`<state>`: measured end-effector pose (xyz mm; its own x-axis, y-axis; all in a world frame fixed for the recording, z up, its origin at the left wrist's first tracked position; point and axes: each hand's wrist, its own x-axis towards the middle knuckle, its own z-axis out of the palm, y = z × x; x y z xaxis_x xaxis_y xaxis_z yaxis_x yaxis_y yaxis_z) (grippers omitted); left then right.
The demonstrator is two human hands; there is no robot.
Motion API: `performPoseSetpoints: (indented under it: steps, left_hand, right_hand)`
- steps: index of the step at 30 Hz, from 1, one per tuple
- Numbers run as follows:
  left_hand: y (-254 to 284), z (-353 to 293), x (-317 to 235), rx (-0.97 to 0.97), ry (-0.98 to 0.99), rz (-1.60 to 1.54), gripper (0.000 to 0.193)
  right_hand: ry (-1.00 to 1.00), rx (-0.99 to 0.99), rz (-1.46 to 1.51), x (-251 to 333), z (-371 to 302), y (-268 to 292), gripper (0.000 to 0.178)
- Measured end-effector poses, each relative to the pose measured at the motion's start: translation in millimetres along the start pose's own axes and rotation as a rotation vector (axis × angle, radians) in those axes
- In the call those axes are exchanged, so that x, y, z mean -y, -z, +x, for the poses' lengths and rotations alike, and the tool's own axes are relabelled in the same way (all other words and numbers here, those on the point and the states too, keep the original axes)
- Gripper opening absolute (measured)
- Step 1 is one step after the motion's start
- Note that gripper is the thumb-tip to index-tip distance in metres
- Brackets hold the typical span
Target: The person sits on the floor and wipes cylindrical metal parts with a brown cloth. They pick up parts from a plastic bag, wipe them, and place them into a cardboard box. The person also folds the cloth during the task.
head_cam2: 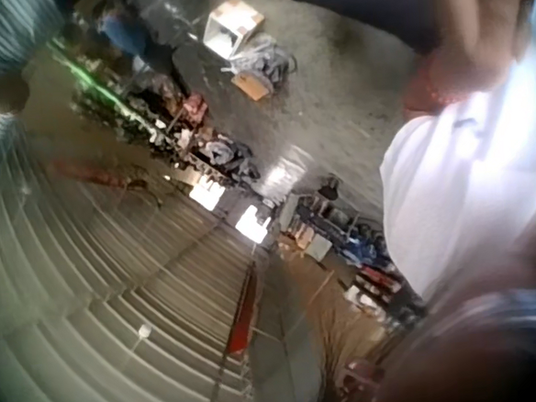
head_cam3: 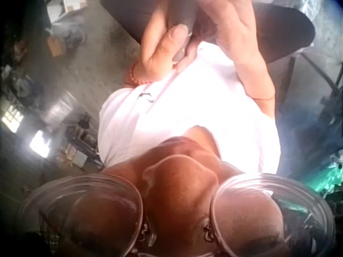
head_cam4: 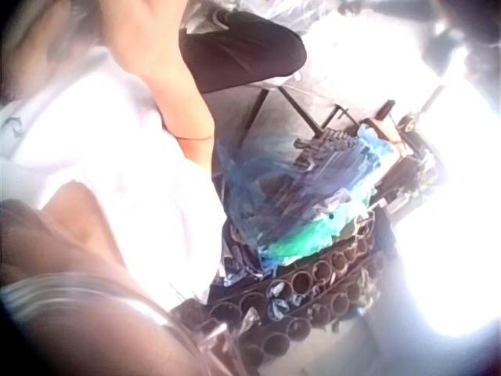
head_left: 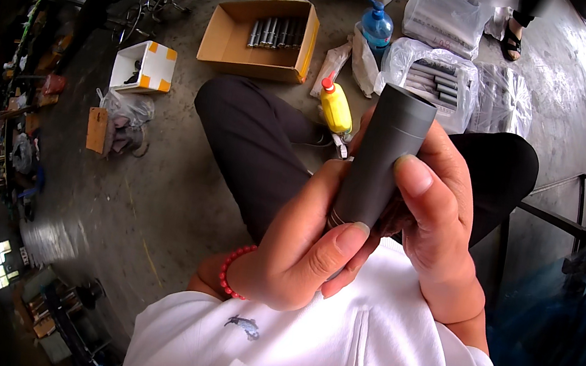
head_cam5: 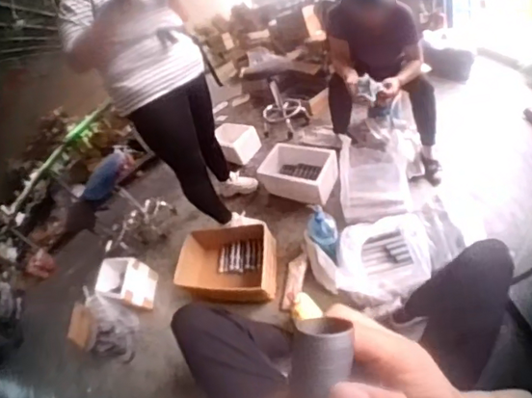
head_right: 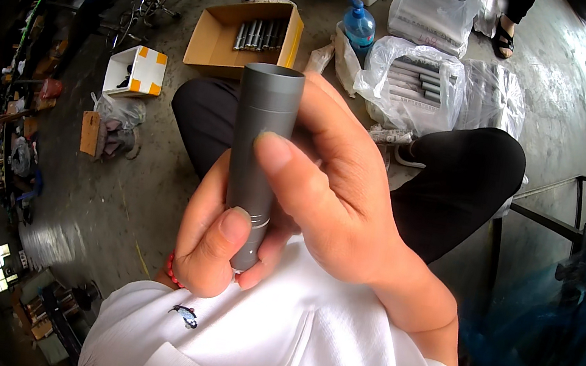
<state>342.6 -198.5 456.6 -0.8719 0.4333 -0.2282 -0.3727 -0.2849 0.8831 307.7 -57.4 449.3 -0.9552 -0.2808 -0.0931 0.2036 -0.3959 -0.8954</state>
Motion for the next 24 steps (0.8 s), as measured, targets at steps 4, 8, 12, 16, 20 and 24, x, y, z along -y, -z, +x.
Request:
performPoseSetpoints:
  steps: [4, 8, 12, 16, 20, 24]
  left_hand:
    - [9.5, -13.4, 0.4, 0.037, 0.068, -0.052, 0.057]
    - [10.2, -23.4, -0.3, 0.014, 0.092, -0.070, 0.059]
    - [16.2, -29.9, 2.0, 0.098, -0.018, -0.093, 0.042]
    - [11.0, -33.5, -2.8, -0.043, 0.121, -0.111, 0.053]
    - [17.0, -30.7, -3.6, -0.068, 0.242, -0.157, 0.051]
    - [29.1, -32.5, 10.8, 0.125, 0.092, -0.166, 0.044]
  right_hand:
    - [0.025, -0.033, -0.062, -4.9, -4.7, -14.6, 0.053]
    - [0.117, -0.043, -0.118, -16.7, -7.1, -20.5, 0.056]
    - [0.001, -0.035, -0.076, -12.0, -10.9, -31.9, 0.056]
    - [-0.104, 0.001, -0.065, -7.9, -12.3, -33.7, 0.058]
    - [-0.096, 0.003, -0.067, -9.5, -13.0, -33.6, 0.059]
    - [-0.069, -0.005, -0.068, -11.9, -13.3, -35.1, 0.060]
